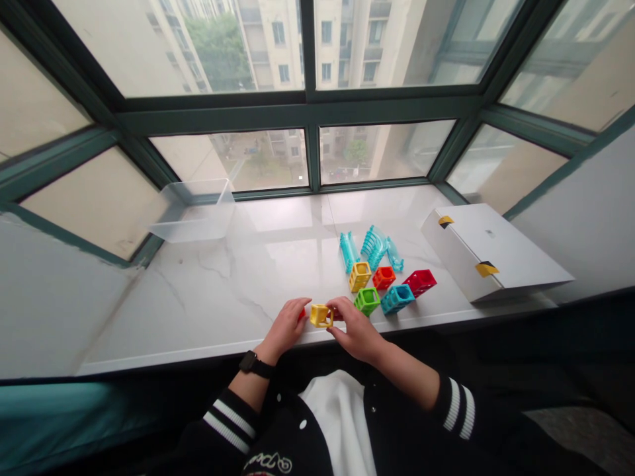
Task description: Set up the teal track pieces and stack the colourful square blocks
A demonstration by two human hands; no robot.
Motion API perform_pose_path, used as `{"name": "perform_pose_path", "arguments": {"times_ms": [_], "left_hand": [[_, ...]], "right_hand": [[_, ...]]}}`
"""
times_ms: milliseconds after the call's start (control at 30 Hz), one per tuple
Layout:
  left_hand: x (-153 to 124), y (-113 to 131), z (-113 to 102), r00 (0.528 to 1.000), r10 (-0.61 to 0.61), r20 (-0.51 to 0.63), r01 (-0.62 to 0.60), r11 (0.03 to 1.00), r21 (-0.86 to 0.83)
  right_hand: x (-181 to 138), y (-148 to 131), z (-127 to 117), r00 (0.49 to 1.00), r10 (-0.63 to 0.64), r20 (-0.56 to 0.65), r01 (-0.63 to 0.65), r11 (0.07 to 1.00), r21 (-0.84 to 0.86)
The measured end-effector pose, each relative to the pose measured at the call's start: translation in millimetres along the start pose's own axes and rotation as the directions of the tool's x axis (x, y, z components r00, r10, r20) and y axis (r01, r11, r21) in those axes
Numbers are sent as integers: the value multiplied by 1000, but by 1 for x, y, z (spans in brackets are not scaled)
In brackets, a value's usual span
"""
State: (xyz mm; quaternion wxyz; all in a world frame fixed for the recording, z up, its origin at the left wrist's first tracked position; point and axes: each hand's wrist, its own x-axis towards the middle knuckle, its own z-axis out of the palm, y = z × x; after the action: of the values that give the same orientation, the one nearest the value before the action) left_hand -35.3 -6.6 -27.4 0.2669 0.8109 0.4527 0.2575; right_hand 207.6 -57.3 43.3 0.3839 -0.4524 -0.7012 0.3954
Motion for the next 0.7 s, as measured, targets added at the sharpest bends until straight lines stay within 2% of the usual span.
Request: {"name": "perform_pose_path", "arguments": {"times_ms": [67,167,233,300,433,567,700], "left_hand": [[-1,4,-2,1000,-5,-13,5,1000,27],[-3,14,-8,995,-22,-100,26,999,46],[-5,25,-14,983,-48,-178,49,999,-2],[-6,38,-21,974,-94,-207,71,991,-116],[-8,69,-33,988,-130,-80,101,948,-301],[-8,90,-32,995,-94,-40,82,965,-247],[-7,96,-23,991,-129,-46,112,958,-264]], "right_hand": [[-5,-8,-9,1000,-27,17,26,998,55],[-12,-14,-17,999,-43,6,42,993,107],[-14,-13,-19,998,-61,-10,62,993,103],[-16,-11,-18,995,-91,-30,93,993,78],[-16,-9,-14,986,-150,-65,154,987,48],[-17,-9,-13,979,-186,-78,188,982,20],[-20,-8,-16,963,-256,-80,250,965,-83]]}}
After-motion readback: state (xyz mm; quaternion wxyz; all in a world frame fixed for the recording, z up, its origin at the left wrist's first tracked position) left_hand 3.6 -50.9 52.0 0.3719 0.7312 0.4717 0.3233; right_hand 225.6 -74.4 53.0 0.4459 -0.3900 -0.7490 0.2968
